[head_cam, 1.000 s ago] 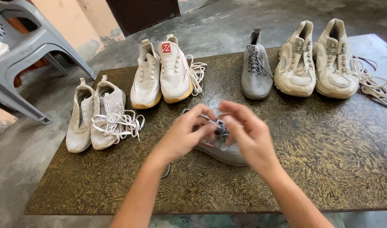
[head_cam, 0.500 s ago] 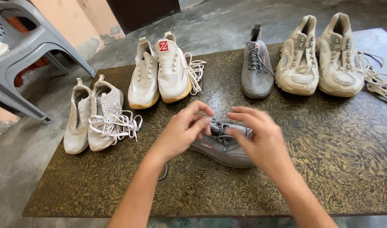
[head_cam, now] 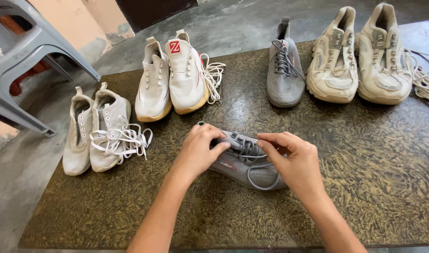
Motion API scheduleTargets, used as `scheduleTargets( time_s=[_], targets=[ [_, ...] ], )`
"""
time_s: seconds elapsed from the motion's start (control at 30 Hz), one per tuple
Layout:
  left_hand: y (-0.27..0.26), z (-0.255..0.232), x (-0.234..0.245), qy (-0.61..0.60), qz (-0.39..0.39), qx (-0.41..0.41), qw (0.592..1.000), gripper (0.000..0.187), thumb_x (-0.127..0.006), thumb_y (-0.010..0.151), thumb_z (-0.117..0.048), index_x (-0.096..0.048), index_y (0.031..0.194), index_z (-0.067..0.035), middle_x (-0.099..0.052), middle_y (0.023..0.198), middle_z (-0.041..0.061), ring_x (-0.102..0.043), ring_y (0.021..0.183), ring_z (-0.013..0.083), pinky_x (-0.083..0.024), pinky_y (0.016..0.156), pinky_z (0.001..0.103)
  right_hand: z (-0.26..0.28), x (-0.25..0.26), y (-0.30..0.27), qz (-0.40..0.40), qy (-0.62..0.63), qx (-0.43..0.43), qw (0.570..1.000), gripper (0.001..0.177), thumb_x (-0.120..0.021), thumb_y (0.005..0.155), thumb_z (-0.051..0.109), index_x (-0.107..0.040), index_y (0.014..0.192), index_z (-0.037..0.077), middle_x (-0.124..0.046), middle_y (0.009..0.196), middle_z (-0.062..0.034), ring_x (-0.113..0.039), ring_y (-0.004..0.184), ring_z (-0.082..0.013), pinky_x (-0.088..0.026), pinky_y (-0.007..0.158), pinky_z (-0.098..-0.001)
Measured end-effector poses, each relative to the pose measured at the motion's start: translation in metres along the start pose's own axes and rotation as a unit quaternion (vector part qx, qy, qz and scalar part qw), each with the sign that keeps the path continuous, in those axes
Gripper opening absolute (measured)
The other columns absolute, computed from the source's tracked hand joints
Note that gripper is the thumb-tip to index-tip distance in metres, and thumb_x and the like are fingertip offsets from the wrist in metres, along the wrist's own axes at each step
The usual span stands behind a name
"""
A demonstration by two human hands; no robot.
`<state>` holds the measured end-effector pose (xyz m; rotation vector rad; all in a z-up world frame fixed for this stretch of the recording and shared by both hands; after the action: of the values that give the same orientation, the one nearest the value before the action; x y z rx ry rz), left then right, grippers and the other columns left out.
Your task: The person removes laces from a pair of gray sneakers and then re-laces them by threading the laces through the eyelets and tying a knot. The person also briefly handles a pair of white sneakers at the end.
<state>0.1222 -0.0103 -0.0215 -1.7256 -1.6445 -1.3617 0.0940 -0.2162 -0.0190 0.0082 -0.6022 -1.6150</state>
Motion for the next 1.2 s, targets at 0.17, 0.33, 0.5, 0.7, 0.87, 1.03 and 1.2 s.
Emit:
scheduleTargets(
  time_s=[0.17,0.33,0.5,0.7,0.87,1.03,1.2],
  targets=[
    [0.007,0.008,0.000,-0.040,0.013,0.079,0.996,0.035,-0.065,0.093,-0.040,-0.076,0.094,-0.007,-0.074,0.090,0.012,-0.067,0.095,0.0297,-0.051,0.085,0.042,-0.013,-0.001,0.003,-0.018,0.020,-0.025,0.999,0.019,-0.078,0.086,0.013,-0.081,0.105,0.009,-0.076,0.087,-0.0010,-0.064,0.066,-0.0060,-0.051,0.059,-0.0245],
    [0.007,0.025,-0.012,-0.103,0.024,0.189,0.976,0.039,-0.057,0.097,-0.045,-0.071,0.095,-0.009,-0.072,0.076,0.014,-0.067,0.071,0.0247,-0.049,0.067,0.040,-0.012,-0.003,0.007,-0.051,0.000,0.002,0.999,0.018,-0.080,0.086,0.013,-0.082,0.103,0.009,-0.071,0.085,-0.0016,-0.060,0.063,-0.0077,-0.049,0.057,-0.0249],
    [0.015,0.036,-0.038,-0.221,-0.003,0.171,0.960,0.048,-0.053,0.105,-0.045,-0.055,0.084,-0.002,-0.054,0.068,0.008,-0.051,0.066,0.0138,-0.045,0.061,0.034,-0.026,-0.011,0.012,-0.057,0.016,-0.022,0.998,0.018,-0.081,0.084,0.013,-0.081,0.102,0.008,-0.071,0.080,-0.0027,-0.060,0.062,-0.0082,-0.048,0.057,-0.0249],
    [0.003,0.050,-0.069,-0.466,0.026,0.303,0.831,0.031,-0.066,0.096,-0.040,-0.059,0.096,-0.010,-0.060,0.080,-0.003,-0.055,0.071,0.0066,-0.045,0.065,0.025,-0.039,-0.023,0.015,-0.058,0.054,-0.038,0.996,0.016,-0.082,0.084,0.015,-0.081,0.098,0.006,-0.074,0.085,-0.0019,-0.063,0.064,-0.0070,-0.050,0.058,-0.0232],
    [0.000,0.034,-0.063,-0.459,0.060,0.282,0.840,0.051,-0.068,0.087,-0.017,-0.062,0.138,-0.014,-0.069,0.093,-0.004,-0.064,0.084,0.0059,-0.050,0.080,0.022,-0.039,-0.027,0.012,-0.049,0.006,-0.029,0.998,0.014,-0.081,0.082,0.013,-0.081,0.095,0.006,-0.072,0.080,-0.0020,-0.064,0.059,-0.0078,-0.050,0.054,-0.0241],
    [-0.004,0.034,-0.071,-0.533,0.060,0.266,0.801,0.053,-0.058,0.086,-0.003,-0.065,0.139,-0.003,-0.071,0.102,-0.003,-0.064,0.088,0.0039,-0.051,0.085,0.021,-0.044,-0.030,0.009,-0.050,-0.003,-0.039,0.998,0.012,-0.082,0.079,0.011,-0.079,0.090,0.006,-0.067,0.073,-0.0021,-0.061,0.055,-0.0084,-0.048,0.051,-0.0256],
    [-0.006,0.036,-0.077,-0.610,0.078,0.238,0.751,0.062,-0.054,0.087,0.005,-0.060,0.148,-0.005,-0.068,0.102,0.004,-0.061,0.084,0.0048,-0.051,0.081,0.022,-0.049,-0.034,0.011,-0.036,-0.006,-0.043,0.998,0.013,-0.082,0.076,0.011,-0.076,0.085,0.004,-0.064,0.070,-0.0022,-0.059,0.052,-0.0088,-0.047,0.049,-0.0258]
  ],
)
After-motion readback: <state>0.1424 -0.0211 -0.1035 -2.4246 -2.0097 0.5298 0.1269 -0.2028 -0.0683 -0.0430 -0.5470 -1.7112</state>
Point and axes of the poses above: each hand's wrist, its own y-axis towards the middle knuckle, its own x-axis out of the back of the hand, z = x × y, the point moved 10 cm from there along y, towards the middle knuckle
